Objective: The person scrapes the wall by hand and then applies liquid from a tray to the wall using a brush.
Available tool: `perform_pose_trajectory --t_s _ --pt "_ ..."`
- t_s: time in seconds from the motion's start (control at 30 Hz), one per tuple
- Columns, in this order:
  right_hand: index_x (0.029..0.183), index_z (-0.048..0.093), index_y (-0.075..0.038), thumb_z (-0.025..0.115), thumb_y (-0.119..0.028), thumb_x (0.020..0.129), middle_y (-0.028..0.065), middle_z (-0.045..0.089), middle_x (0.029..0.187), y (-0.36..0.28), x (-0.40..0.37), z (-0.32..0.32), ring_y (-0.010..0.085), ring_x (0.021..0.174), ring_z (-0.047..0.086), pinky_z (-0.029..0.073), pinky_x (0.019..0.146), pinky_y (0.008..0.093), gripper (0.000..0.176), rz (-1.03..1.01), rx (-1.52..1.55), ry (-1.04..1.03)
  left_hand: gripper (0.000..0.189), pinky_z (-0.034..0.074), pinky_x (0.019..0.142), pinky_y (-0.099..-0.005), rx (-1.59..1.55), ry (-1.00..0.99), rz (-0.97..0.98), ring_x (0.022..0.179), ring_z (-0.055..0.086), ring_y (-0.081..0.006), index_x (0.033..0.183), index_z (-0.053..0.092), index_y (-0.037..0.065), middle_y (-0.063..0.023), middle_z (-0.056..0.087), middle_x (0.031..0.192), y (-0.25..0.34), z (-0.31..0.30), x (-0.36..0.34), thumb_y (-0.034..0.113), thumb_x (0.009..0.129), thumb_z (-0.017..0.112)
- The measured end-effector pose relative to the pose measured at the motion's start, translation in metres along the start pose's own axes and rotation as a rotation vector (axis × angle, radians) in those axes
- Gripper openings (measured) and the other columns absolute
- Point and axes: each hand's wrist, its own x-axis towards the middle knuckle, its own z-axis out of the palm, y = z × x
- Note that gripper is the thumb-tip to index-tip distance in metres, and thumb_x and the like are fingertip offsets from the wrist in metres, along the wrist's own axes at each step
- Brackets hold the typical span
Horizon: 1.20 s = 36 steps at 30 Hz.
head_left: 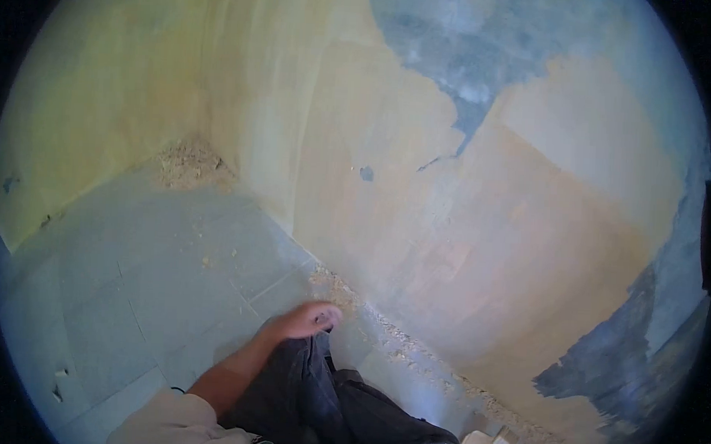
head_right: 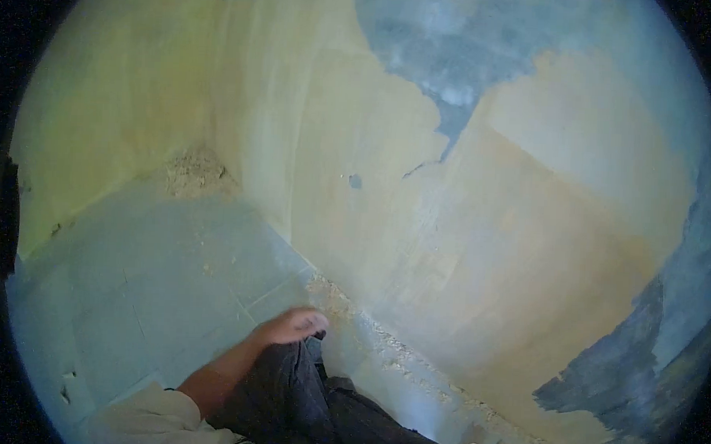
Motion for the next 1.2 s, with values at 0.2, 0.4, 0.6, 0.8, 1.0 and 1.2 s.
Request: perform_pose_trajectory --t_s 0.2,0.4,0.6,0.8,1.0,1.2 --pt "0.101 0.058 0.0 0.055 -0.041 0.092 0.0163 0.053 0.076 -0.168 0.1 -0.131 0.0235 0.067 0.055 0.042 0.061 0.0404 0.042 -0.183 0.483 -0.428 0.016 0.051 0.075 -0.0314 0.194 0.852 -0.356 0.084 0.063 -0.0185 0.102 0.063 0.004 -0.0098 0.066 0.093 -0.099 -0.118 -0.125 0.01 0.088 0.059" --pt "0.095 0.061 0.002 0.057 -0.023 0.094 0.0022 0.043 0.06 -0.425 0.096 -0.232 0.0098 0.055 0.039 0.032 0.049 0.0293 0.025 -0.661 0.677 -0.378 0.033 0.044 0.092 -0.0438 1.093 1.106 -0.935 0.114 0.052 -0.032 0.113 0.058 0.005 -0.0145 0.057 0.12 -0.158 -0.159 -0.362 0.01 0.081 0.053" --pt "0.101 0.06 0.005 0.059 -0.016 0.091 0.0254 0.058 0.075 -0.646 0.073 -0.309 0.0356 0.062 0.055 0.044 0.06 0.0401 0.023 -1.252 0.621 -0.059 0.045 0.037 0.101 -0.0444 1.309 1.259 -1.56 0.127 0.044 -0.0261 0.131 0.048 0.012 -0.0101 0.05 0.134 -0.133 -0.126 -0.486 0.021 0.087 0.05" --pt "0.107 0.055 -0.003 0.06 -0.02 0.091 0.0236 0.062 0.074 -0.823 0.028 -0.375 0.0424 0.07 0.061 0.046 0.061 0.0459 0.024 -1.531 0.557 0.204 0.049 0.03 0.107 -0.0444 1.391 1.001 -1.878 0.136 0.034 -0.0254 0.143 0.035 0.018 -0.0091 0.038 0.146 -0.118 -0.128 -0.471 0.03 0.096 0.036" --pt "0.115 0.051 -0.013 0.058 -0.018 0.091 0.0221 0.066 0.091 -0.93 -0.022 -0.411 0.0408 0.089 0.063 0.049 0.072 0.05 0.026 -1.479 0.454 0.322 0.052 0.028 0.108 -0.0434 1.325 0.96 -1.981 0.137 0.033 -0.0249 0.145 0.035 0.017 -0.0095 0.036 0.148 -0.116 -0.136 -0.466 0.03 0.094 0.035" --pt "0.112 0.053 -0.014 0.061 -0.014 0.087 0.0227 0.064 0.087 -0.996 -0.012 -0.404 0.0411 0.084 0.063 0.049 0.067 0.0474 0.026 -1.529 0.471 0.455 0.053 0.027 0.109 -0.0435 1.322 0.992 -1.966 0.138 0.032 -0.0251 0.145 0.035 0.017 -0.0096 0.036 0.148 -0.117 -0.137 -0.465 0.03 0.094 0.034"
